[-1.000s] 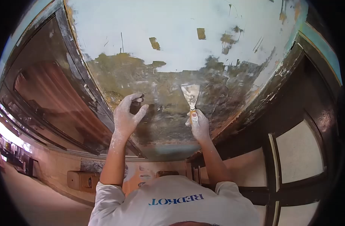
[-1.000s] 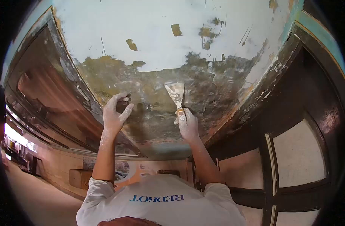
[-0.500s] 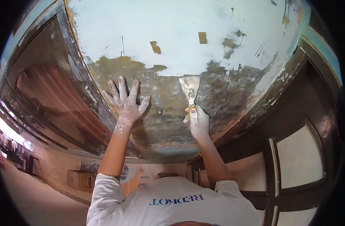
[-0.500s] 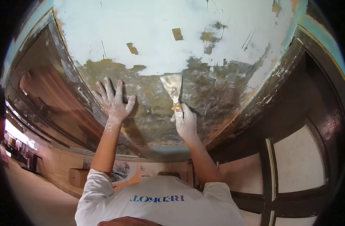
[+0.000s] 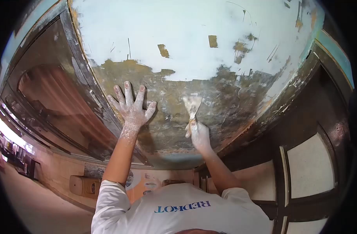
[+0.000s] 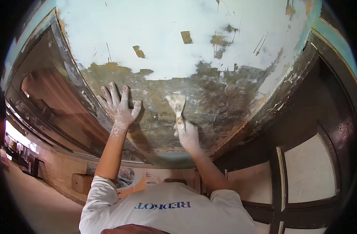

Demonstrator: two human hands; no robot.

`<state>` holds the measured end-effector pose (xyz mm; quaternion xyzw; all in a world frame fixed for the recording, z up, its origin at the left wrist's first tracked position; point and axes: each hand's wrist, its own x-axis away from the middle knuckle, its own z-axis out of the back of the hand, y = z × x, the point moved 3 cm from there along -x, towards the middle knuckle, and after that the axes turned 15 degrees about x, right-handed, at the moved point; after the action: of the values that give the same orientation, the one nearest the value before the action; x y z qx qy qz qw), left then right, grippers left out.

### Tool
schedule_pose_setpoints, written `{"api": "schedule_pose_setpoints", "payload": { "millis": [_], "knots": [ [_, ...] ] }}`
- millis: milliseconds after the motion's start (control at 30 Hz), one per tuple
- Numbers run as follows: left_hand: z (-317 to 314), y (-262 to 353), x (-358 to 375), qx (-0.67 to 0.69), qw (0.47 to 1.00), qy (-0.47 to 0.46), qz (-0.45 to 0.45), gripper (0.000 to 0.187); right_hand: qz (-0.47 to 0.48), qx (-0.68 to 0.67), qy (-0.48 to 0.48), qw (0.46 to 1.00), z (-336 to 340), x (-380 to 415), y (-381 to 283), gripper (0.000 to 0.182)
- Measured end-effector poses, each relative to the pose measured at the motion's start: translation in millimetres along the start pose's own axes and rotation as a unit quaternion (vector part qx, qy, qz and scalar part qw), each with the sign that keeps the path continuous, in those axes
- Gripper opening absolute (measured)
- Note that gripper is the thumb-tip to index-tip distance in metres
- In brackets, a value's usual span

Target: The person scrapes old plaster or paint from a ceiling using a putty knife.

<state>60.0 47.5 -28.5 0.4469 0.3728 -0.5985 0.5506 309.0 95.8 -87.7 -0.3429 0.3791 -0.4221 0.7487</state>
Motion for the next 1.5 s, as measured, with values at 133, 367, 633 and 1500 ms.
{"api": "schedule_pose_setpoints", "payload": {
  "millis": [133, 367, 633, 1500],
  "knots": [
    [1, 1, -2, -0.003, 1.000, 0.013, -0.016, 0.063, -0.010, -0.077, -0.042, 0.996, 7, 0, -18, 0.045],
    [7, 7, -6, -0.025, 0.999, 0.010, -0.045, 0.075, -0.005, -0.130, -0.054, 0.990, 1, -6, -16, 0.049],
    [3, 4, -3, -0.004, 0.999, 0.002, -0.033, 0.075, 0.014, -0.195, -0.017, 0.980, 11, -20, -41, 0.051],
    [3, 4, -3, -0.032, 0.998, 0.009, -0.052, 0.067, 0.009, -0.119, -0.024, 0.993, -26, 9, -6, 0.037]
  ]
}}
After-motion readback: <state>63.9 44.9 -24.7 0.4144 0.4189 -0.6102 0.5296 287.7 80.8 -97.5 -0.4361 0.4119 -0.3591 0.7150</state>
